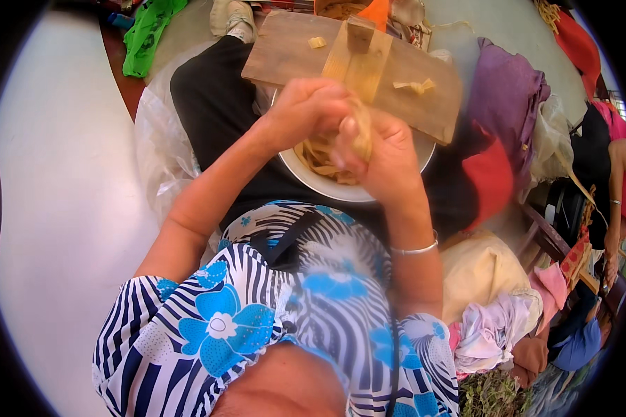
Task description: The person is folding and knotting strips of plant fiber by hand, occasionally pulling them through a wooden jig while sitting on the floor.
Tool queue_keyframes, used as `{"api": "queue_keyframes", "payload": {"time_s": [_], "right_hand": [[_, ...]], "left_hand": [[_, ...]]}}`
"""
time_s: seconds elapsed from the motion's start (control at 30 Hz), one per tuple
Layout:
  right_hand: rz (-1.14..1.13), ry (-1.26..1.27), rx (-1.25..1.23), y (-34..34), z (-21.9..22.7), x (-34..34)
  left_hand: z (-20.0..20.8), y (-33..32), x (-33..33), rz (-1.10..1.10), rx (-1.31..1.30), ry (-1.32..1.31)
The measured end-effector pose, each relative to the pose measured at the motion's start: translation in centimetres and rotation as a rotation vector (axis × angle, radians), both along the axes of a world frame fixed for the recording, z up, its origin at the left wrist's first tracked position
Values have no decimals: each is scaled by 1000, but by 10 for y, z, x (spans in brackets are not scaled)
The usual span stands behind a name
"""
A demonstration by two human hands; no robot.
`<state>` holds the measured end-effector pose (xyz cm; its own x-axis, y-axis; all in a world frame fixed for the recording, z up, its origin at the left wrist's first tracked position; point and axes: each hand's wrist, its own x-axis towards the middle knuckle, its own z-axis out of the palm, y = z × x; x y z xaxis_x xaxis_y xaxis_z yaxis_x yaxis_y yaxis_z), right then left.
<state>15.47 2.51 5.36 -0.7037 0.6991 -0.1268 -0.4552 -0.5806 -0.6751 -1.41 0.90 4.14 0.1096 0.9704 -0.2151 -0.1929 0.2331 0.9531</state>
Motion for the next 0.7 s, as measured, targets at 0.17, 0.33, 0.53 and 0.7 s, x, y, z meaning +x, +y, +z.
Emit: {"api": "queue_keyframes", "payload": {"time_s": [0.17, 0.33, 0.53, 0.7], "right_hand": [[-555, -627, 868, 19, -32, -15], [-619, -1011, 1301, 26, -36, -10], [-519, -1086, 1455, 26, -42, 0], [-103, -812, 409, 8, -96, 12]], "left_hand": [[7, -6, 26, -53, 71, -219], [-16, -2, 17, -50, -145, -126], [-26, -4, 5, -183, -117, 199], [-44, -17, 10, -11, 617, 1214]]}}
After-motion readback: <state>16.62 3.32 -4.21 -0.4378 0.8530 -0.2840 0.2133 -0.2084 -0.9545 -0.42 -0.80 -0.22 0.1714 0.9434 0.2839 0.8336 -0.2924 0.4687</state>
